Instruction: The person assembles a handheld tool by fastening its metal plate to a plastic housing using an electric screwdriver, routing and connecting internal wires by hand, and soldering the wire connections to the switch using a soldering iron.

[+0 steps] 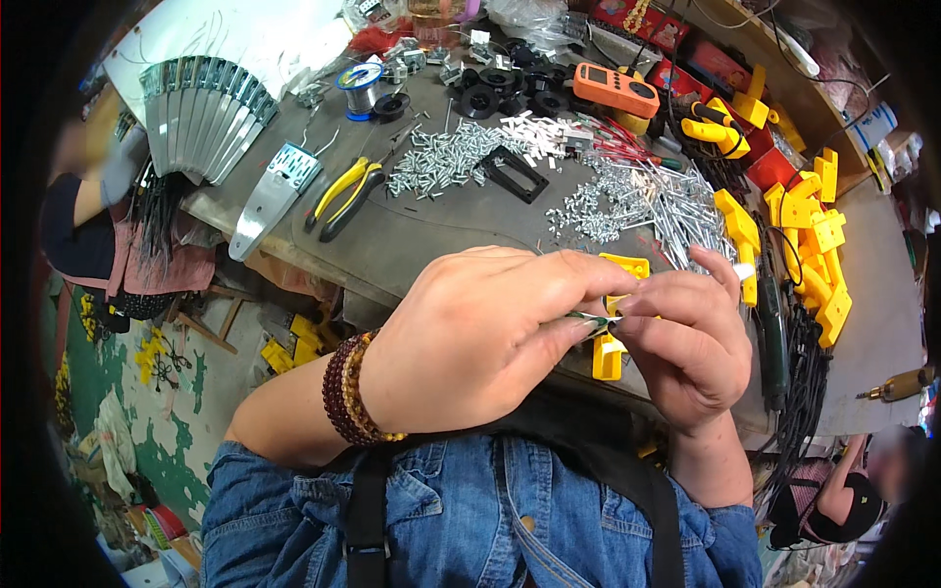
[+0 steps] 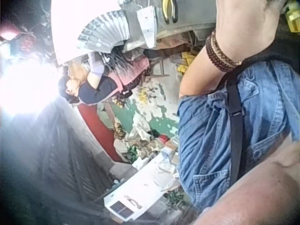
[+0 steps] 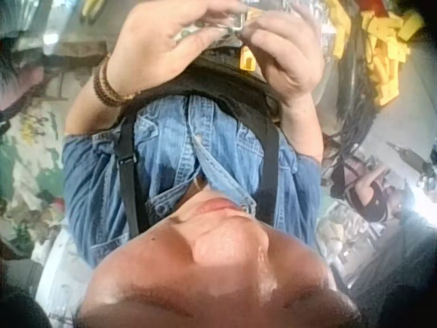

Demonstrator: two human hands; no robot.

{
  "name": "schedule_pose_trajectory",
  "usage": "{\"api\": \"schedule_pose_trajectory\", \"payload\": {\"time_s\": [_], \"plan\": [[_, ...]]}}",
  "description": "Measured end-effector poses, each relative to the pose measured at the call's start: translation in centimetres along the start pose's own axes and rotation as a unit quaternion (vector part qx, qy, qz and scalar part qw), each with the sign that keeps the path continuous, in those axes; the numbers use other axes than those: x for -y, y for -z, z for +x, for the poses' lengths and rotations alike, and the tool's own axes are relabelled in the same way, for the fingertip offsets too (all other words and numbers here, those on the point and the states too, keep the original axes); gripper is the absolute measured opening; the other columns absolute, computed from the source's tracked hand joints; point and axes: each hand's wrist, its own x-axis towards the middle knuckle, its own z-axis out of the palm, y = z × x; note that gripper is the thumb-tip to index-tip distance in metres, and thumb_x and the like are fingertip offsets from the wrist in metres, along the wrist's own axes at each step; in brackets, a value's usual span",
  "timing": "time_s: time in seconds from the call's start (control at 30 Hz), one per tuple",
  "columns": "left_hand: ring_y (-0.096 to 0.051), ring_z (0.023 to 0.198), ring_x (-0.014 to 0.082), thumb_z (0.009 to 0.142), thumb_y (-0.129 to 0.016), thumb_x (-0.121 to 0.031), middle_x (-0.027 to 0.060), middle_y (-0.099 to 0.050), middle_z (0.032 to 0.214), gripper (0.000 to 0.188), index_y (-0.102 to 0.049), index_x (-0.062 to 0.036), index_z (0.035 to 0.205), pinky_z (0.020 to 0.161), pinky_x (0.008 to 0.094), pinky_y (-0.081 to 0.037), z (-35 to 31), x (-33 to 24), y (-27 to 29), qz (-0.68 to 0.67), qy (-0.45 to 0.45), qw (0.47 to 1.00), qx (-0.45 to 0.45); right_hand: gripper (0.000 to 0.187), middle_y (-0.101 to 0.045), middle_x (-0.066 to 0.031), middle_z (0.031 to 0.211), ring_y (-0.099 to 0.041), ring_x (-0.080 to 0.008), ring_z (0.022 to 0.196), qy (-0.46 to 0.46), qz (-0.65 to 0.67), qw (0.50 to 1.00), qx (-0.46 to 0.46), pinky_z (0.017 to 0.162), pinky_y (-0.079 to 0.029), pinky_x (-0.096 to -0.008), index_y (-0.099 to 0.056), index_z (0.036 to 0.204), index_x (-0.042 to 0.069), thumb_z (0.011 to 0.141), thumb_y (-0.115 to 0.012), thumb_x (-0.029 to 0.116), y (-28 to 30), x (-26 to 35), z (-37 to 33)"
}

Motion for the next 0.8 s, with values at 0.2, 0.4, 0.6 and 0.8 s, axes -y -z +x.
{"api": "schedule_pose_trajectory", "payload": {"time_s": [0.2,0.4,0.6,0.8], "plan": [[-0.051,0.117,0.0359,0.081,-0.066,-0.009,0.0140,-0.059,0.123,0.044,-0.058,-0.0059,0.125,0.101,0.0476,-0.035,0.5,4.4,-0.6,0.462,-0.028,0.863,-0.203,0.015,-0.065,-0.0128,0.111,-0.062,-0.0254,0.101,-0.073,-0.012,0.996,-0.045,0.095,-0.045,-0.0399,-0.064,0.090,0.007,0.079,-0.072,0.005,1.5,0.3,-2.6],[-0.046,0.125,0.0327,0.064,-0.084,-0.039,0.0130,-0.054,0.132,0.089,-0.048,-0.0065,0.138,0.105,0.0442,-0.031,-1.2,6.7,-4.8,0.275,-0.005,0.955,0.110,0.009,-0.059,-0.0109,0.117,-0.055,-0.0144,0.105,-0.478,0.385,0.789,-0.033,0.094,-0.043,-0.0283,-0.061,0.097,-0.001,0.090,-0.064,0.002,3.9,0.1,-10.3],[-0.053,0.114,0.0337,0.062,-0.086,-0.027,0.0158,-0.057,0.123,0.087,-0.048,-0.0029,0.136,0.100,0.0440,-0.039,-0.7,7.5,-5.6,0.193,-0.037,0.975,0.103,0.014,-0.060,-0.0077,0.111,-0.056,-0.0124,0.103,-0.552,0.454,0.693,-0.094,0.094,-0.043,-0.0281,-0.059,0.104,-0.001,0.093,-0.063,0.006,1.9,0.6,-12.0],[-0.054,0.114,0.0374,0.053,-0.084,-0.014,0.0179,-0.057,0.126,0.088,-0.049,-0.0014,0.132,0.099,0.0471,-0.041,-1.5,7.3,-5.1,0.168,-0.142,0.975,0.032,0.021,-0.059,-0.0047,0.104,-0.059,-0.0154,0.100,-0.558,0.581,0.583,-0.105,0.092,-0.047,-0.0305,-0.059,0.110,0.001,0.093,-0.065,0.013,1.7,0.7,-11.7]]}}
